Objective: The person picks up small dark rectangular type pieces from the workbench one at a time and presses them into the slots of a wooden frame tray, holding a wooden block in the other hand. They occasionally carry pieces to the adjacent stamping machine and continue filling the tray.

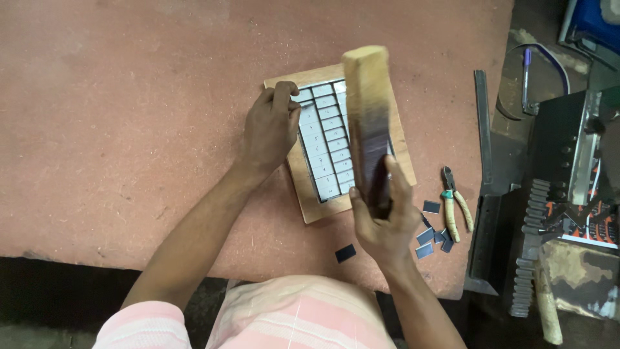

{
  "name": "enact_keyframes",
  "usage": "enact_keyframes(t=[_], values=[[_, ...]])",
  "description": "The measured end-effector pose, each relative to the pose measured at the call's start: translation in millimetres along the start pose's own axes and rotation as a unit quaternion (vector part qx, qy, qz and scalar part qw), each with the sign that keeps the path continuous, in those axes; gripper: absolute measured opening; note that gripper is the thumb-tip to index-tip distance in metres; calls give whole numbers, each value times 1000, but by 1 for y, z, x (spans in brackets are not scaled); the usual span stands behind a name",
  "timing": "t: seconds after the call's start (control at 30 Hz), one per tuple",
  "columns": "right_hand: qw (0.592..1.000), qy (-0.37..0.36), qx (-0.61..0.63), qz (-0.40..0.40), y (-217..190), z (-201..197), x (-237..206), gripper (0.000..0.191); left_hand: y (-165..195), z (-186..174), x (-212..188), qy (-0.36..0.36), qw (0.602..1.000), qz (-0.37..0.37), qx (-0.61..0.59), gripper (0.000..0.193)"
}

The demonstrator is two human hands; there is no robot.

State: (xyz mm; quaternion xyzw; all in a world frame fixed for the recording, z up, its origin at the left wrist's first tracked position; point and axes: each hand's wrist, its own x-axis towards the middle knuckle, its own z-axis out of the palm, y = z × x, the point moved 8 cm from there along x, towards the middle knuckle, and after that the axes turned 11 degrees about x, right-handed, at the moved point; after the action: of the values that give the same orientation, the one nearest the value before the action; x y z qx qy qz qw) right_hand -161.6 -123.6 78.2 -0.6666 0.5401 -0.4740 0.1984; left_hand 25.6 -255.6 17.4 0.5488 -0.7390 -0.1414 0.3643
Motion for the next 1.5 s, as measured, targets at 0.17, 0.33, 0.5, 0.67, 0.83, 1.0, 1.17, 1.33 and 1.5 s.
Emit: enact_keyframes(t=[0.17,0.33,0.5,0.67,0.83,1.0,1.17,1.33,1.5], values=[[981,-124,-98,111,27,23,7,66,1,-1,2,4,998,-6,-55,33],[986,-61,-20,152,23,5,8,67,-4,3,2,-26,998,-19,-60,34],[990,-50,-1,133,9,-3,5,68,-6,8,2,-60,997,-28,-50,34],[1000,-25,-11,8,-4,2,10,65,-5,11,2,-65,997,-11,-50,37],[974,-149,-83,146,32,26,10,69,-2,9,4,-46,999,-2,-28,39],[994,-43,-1,97,16,12,-3,63,-9,5,-1,-86,994,-58,-23,50],[991,-73,-113,26,4,20,-11,63,-11,-21,-20,2,996,-86,25,52],[982,-100,-124,107,18,23,-10,56,1,-29,-49,6,996,-74,51,53],[944,-153,-141,254,36,21,-22,55,5,-40,-71,19,995,-83,56,47]])
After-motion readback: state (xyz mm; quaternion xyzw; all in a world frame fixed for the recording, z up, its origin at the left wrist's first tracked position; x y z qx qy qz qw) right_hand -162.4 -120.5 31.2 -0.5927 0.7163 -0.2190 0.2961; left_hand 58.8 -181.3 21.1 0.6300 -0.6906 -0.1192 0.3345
